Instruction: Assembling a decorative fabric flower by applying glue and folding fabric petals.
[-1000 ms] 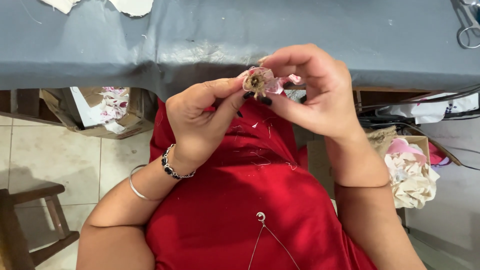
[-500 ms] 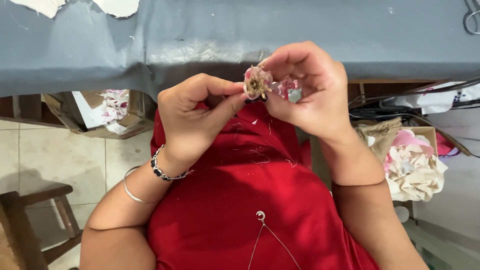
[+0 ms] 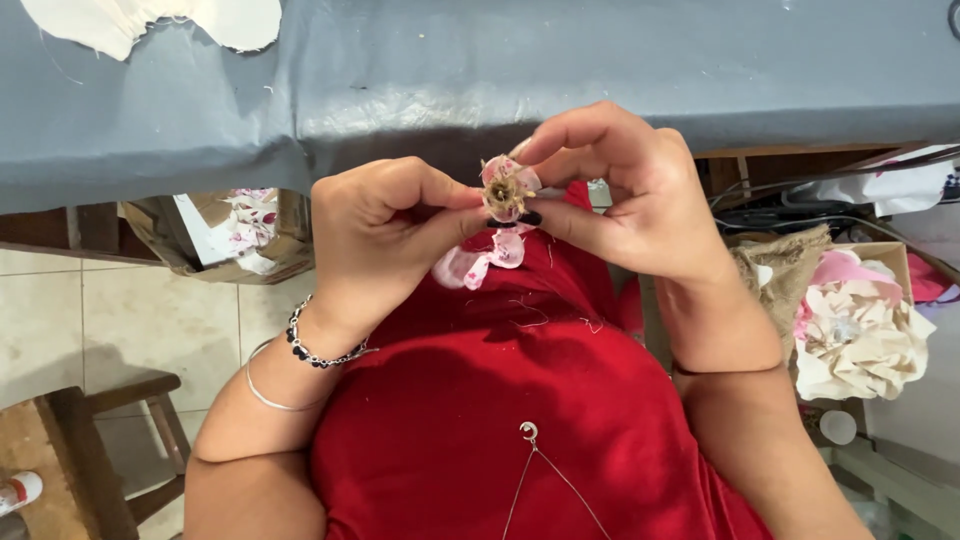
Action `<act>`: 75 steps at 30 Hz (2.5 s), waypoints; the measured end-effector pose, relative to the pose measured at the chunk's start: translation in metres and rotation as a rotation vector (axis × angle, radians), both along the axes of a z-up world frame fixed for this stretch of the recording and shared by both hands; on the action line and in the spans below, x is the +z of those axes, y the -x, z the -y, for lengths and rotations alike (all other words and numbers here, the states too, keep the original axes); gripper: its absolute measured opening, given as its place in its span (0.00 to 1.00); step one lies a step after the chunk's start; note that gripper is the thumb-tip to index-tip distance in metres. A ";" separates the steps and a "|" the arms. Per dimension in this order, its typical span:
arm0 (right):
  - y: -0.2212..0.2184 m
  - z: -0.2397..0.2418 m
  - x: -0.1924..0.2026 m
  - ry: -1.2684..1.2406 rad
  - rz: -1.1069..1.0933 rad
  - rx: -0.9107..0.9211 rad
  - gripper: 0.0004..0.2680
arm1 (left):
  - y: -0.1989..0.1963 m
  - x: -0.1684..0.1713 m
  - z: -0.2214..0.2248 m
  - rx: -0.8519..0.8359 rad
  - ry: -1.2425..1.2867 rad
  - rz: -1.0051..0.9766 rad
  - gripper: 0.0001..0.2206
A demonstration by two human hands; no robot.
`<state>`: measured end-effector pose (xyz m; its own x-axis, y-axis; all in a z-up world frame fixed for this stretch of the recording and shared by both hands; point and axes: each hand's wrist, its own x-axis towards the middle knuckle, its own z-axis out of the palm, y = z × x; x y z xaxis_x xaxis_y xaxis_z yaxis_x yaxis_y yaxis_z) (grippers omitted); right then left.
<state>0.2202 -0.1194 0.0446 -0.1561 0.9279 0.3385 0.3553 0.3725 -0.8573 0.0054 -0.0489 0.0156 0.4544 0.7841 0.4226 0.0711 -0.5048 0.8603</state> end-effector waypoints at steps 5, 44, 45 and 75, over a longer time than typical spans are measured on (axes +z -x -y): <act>-0.004 -0.002 -0.017 0.022 -0.118 -0.064 0.14 | 0.001 0.001 -0.003 -0.021 -0.115 -0.072 0.07; -0.009 0.001 -0.040 -0.091 -0.317 0.021 0.14 | -0.014 -0.010 0.000 0.053 0.021 0.094 0.05; -0.009 0.002 -0.039 -0.096 -0.320 0.021 0.14 | -0.014 -0.008 0.000 0.052 0.016 0.090 0.05; 0.006 -0.005 -0.029 0.019 -0.284 -0.173 0.08 | -0.019 -0.018 0.011 -0.013 -0.197 0.115 0.07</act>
